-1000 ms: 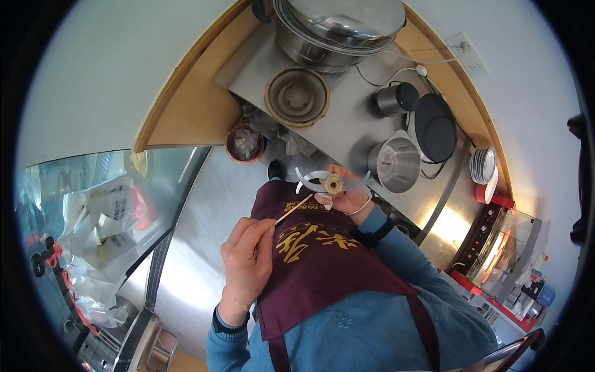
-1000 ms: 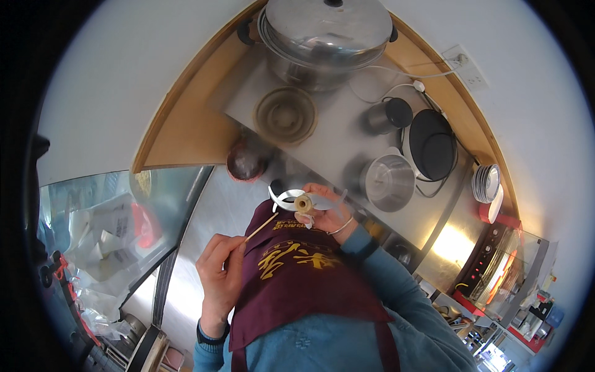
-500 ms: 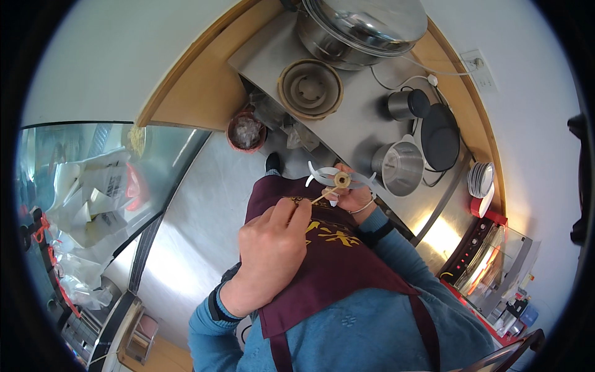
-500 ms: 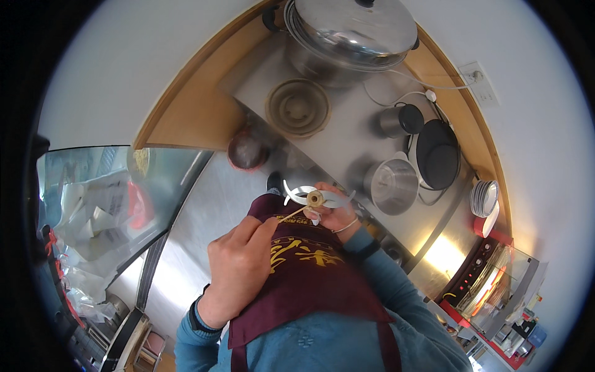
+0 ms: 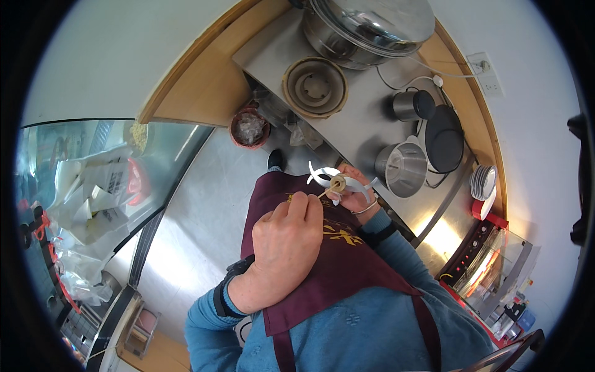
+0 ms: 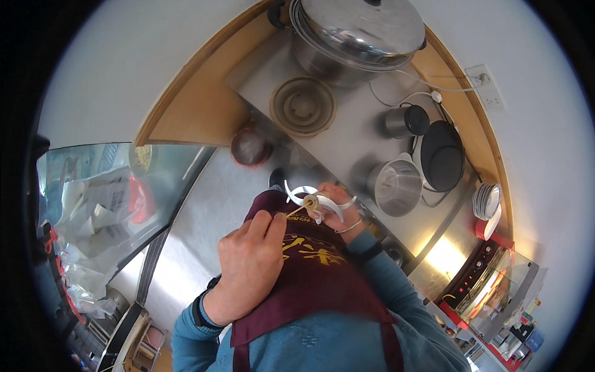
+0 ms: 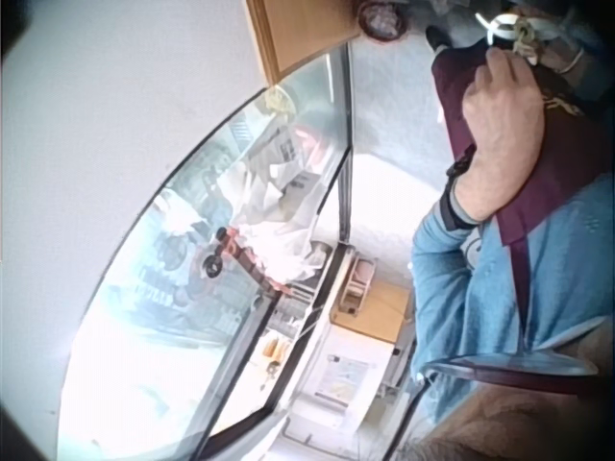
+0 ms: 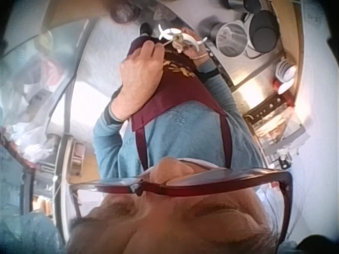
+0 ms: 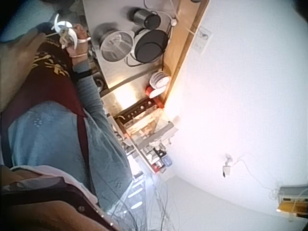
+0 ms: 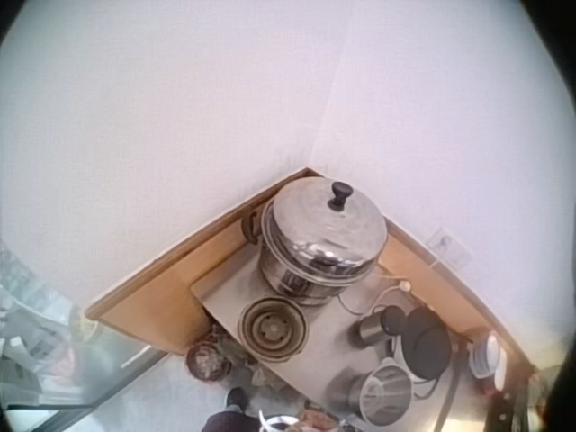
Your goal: The person uses a small stick to clean a cylindrical component, then wipes the interior of a metal bowl with a cloth. The person then inserts the cylindrical component into the bowl and secures it in place.
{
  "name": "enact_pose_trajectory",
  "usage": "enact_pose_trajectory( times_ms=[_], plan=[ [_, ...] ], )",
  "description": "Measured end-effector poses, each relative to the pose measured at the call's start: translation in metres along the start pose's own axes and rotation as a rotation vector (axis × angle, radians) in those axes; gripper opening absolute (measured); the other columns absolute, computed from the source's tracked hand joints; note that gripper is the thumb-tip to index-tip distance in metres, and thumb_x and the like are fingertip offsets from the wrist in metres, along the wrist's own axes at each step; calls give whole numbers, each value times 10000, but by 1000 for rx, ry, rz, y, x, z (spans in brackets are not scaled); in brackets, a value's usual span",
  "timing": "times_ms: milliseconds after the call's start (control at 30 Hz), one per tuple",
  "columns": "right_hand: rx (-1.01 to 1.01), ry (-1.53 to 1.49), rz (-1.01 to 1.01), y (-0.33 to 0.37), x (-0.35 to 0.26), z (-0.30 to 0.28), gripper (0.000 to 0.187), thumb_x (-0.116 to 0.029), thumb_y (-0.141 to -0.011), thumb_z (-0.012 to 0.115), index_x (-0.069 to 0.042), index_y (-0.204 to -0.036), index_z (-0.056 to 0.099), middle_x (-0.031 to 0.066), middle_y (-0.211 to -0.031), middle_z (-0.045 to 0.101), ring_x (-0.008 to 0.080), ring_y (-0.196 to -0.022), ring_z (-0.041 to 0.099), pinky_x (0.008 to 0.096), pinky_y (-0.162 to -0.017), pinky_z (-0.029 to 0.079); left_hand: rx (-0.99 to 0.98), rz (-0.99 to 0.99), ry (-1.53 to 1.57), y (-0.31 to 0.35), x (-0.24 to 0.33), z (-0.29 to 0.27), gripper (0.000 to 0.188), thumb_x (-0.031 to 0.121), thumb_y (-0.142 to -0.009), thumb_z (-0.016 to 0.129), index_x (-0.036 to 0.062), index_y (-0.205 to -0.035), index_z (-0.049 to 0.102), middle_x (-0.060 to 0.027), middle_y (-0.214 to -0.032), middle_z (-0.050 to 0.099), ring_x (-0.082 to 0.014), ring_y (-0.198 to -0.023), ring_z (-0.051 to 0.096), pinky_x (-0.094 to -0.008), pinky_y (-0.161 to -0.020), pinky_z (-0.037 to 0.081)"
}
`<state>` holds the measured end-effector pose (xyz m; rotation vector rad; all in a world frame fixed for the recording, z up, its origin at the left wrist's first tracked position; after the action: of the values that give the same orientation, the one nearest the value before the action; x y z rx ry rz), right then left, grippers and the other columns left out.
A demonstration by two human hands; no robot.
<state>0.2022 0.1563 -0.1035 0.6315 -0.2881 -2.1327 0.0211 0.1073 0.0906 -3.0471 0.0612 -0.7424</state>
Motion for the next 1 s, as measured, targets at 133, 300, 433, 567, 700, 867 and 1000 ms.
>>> enact_pose_trajectory(
  times_ms=[133,300,433,567,700,867,1000],
  plan=[
    [-49,-38,-17,-2,0,2,287,-315,-1010,548,-32,-960,540,21,-713,537,85,-531,379,342,-609,429,19,-27,11,0,-1,1,325,22,-691,627,40,-1014,659,-50,-786,513,-202,-641,614,-341,-503,487],
    [-63,-30,-12,-6,0,3,287,-314,-1004,558,-28,-983,548,32,-723,541,93,-533,382,347,-615,429,27,-35,10,1,-2,0,319,22,-701,626,42,-1017,666,-48,-787,514,-197,-630,611,-336,-502,487],
    [-4,11,-7,-7,0,0,256,-288,-1000,566,-32,-1003,557,44,-748,558,102,-542,395,357,-632,432,24,-49,-13,1,-3,-1,315,22,-702,625,40,-1014,668,-49,-788,518,-197,-618,605,-334,-505,485],
    [-25,-70,-25,-10,-1,0,217,-255,-1002,563,-39,-1018,570,59,-784,588,112,-561,425,369,-640,437,75,4,-106,1,-4,-6,279,68,-686,637,7,-957,653,-34,-791,542,-129,-594,568,-257,-497,459],
    [37,-52,-28,-8,-1,-4,199,-241,-1000,569,-44,-1022,584,72,-833,626,149,-605,505,372,-649,458,79,40,-110,-1,-3,-7,261,75,-680,633,10,-931,656,-34,-772,532,-128,-591,562,-259,-491,448],
    [68,91,-66,-3,-1,-13,210,-236,-996,592,-33,-1046,608,68,-878,645,133,-681,558,274,-629,465,39,65,-162,-4,1,-2,200,90,-664,634,18,-850,651,-33,-744,513,-133,-581,546,-264,-477,421],
    [1,157,-62,-3,1,-21,232,-212,-1002,590,0,-1087,629,54,-908,633,67,-707,556,178,-615,450,-12,71,-216,-6,3,6,163,103,-649,634,28,-794,643,-26,-725,494,-136,-578,539,-269,-475,410]
  ],
)
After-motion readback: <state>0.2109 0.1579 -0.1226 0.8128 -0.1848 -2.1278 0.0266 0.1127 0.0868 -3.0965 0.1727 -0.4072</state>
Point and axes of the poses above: each hand's wrist, its own y-axis away from the middle knuckle, its own z-axis out of the palm, x = y × z, the point moved 4 cm from there along -y, towards the middle knuckle
